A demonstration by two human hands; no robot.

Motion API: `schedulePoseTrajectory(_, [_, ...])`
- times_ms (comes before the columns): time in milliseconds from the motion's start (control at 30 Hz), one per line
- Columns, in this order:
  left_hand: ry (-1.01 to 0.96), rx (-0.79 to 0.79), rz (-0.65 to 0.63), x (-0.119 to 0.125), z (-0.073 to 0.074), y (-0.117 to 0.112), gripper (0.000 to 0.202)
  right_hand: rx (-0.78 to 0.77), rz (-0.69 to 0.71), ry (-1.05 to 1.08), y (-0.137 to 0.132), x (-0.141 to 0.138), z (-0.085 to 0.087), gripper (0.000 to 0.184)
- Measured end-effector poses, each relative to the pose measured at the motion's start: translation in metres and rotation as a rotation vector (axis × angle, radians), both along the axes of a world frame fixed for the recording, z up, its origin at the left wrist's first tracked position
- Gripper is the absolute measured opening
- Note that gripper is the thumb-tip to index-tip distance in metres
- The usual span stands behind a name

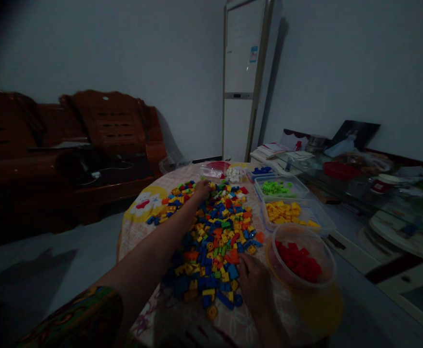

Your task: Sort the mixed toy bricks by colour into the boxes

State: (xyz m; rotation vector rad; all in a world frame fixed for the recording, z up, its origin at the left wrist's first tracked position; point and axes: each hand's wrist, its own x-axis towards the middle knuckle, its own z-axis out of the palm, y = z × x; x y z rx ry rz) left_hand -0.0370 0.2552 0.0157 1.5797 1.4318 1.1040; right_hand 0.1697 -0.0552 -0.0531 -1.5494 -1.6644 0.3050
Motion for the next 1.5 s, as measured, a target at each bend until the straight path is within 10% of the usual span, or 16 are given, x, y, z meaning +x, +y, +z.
schedulePoseTrajectory(167, [0.241, 0.093, 0.102, -0.011, -0.003, 0.001, 0.032, 0.004, -0.003, 0.000, 0.000, 0.000, 0.000, 0.034])
schedulePoseTrajectory(400, [0.705, 0.267, -0.178, 0.019, 0.000, 0.007, 0.043, 0.039, 0.010, -0.015, 0.000, 0.004, -0.006, 0.033])
schedulePoseTrajectory(567, [1.108, 0.253, -0.313, -0.004, -0.001, -0.002, 0.039, 0.010, 0.022, -0.008, -0.003, 0.006, -0.006, 0.030])
schedulePoseTrajectory(967, [1.048, 0.338, -0.440, -0.061, 0.008, -0.049, 0.039, -0.009, 0.059, 0.040, -0.003, 0.006, 0.000, 0.027])
schedulePoseTrajectory(1233, [1.068, 0.430, -0.467, -0.014, 0.003, -0.014, 0.041, 0.038, 0.058, 0.054, -0.003, 0.005, 0.000, 0.025])
schedulePoseTrajectory(1500, [1.020, 0.164, -0.224, -0.045, -0.003, 0.020, 0.039, 0.022, 0.051, 0.039, -0.003, 0.005, -0.002, 0.025])
